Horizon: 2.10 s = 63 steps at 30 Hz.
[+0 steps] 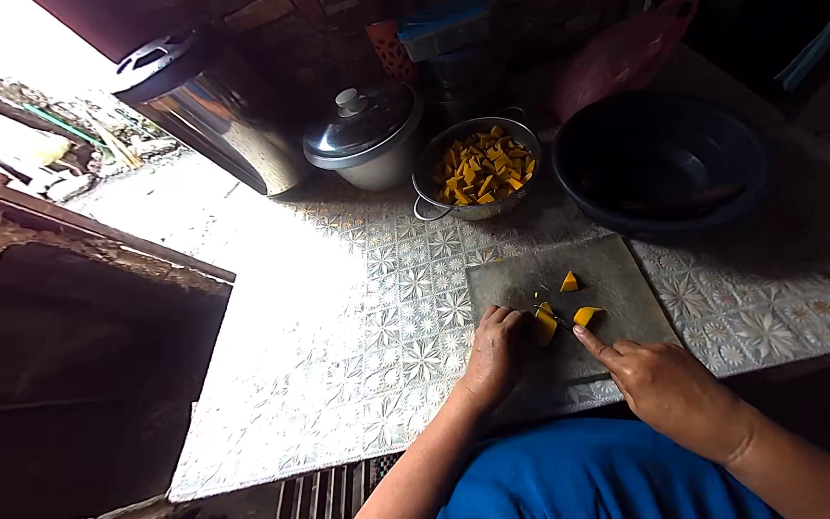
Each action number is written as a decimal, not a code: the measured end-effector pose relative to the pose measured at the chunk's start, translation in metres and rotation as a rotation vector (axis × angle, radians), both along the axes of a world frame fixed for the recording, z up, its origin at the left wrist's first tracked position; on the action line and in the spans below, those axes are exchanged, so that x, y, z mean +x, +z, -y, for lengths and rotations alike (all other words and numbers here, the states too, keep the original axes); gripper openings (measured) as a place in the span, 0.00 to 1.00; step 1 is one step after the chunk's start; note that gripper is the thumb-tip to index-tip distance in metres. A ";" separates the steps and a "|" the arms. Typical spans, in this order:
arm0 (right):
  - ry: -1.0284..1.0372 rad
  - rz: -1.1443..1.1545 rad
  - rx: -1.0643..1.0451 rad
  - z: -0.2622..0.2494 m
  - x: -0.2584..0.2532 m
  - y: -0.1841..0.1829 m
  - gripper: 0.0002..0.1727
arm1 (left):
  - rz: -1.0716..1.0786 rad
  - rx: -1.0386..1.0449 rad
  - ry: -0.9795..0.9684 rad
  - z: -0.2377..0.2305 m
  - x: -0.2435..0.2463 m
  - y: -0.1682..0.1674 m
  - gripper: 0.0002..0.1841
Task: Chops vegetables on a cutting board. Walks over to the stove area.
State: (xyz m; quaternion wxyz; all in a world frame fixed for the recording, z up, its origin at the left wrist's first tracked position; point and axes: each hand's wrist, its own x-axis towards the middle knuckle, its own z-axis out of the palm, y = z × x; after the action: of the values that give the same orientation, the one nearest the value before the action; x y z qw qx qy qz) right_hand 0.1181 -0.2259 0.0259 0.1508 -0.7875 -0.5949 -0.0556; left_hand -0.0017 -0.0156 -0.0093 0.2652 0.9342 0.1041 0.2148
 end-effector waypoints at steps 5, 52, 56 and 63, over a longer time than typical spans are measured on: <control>-0.006 -0.009 -0.017 -0.010 -0.006 -0.010 0.34 | 0.002 -0.015 0.004 0.001 0.000 0.000 0.06; 0.079 0.082 0.111 0.002 -0.007 -0.020 0.31 | 0.054 0.089 0.083 0.005 -0.012 -0.006 0.06; 0.071 0.095 0.040 -0.001 -0.012 -0.016 0.34 | 0.072 0.103 0.077 0.003 -0.011 -0.009 0.06; -0.005 -0.135 -0.199 -0.011 -0.012 -0.011 0.30 | 0.050 0.111 0.078 0.005 -0.010 -0.008 0.07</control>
State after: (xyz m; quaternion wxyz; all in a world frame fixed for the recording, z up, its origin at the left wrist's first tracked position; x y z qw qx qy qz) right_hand 0.1057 -0.2148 0.0150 0.1116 -0.8021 -0.5839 0.0566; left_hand -0.0118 -0.0203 -0.0175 0.2068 0.9371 0.1215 0.2535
